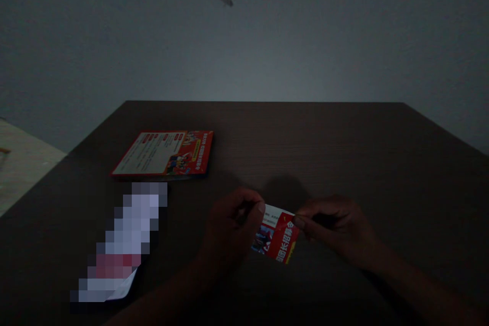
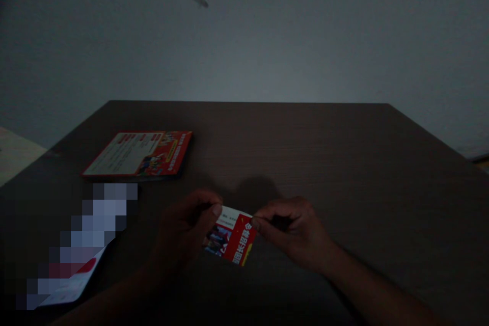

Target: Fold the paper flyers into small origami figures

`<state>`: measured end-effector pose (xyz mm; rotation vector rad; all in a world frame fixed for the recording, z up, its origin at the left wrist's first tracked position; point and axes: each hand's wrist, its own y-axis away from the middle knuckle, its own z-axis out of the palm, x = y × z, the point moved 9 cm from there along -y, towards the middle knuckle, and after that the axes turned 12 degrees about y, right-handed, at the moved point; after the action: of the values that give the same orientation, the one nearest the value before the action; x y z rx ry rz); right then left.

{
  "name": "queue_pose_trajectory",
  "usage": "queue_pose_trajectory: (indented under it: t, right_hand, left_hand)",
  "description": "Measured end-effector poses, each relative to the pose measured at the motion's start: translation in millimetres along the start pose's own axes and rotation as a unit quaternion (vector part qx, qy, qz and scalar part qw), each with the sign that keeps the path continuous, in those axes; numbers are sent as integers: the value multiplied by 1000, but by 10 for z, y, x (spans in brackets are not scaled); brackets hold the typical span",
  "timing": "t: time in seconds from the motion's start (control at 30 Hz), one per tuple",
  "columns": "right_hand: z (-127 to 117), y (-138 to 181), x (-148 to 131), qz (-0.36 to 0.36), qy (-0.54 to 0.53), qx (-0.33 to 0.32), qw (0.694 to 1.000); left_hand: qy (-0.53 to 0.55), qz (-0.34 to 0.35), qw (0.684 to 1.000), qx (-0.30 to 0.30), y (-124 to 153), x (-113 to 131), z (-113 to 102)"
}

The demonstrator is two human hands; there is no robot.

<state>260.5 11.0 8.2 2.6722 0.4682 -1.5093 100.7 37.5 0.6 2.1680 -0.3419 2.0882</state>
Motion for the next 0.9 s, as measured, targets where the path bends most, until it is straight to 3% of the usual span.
queue_pose_trajectory:
  t: [0.17,0.37,0.9]
  right_hand:
    - [-13,-6,-7,-8,1,8,1000]
    - [3,-6,-80,-32,14,-2,999]
    - [52,4,-71,-44,36,-27,998]
  left_hand:
    - [17,-2,1000,-12,12,-7,19]
    - [12,-30,996,-80,27,-122,172]
    - [-11,10,994,-110,6,19,254]
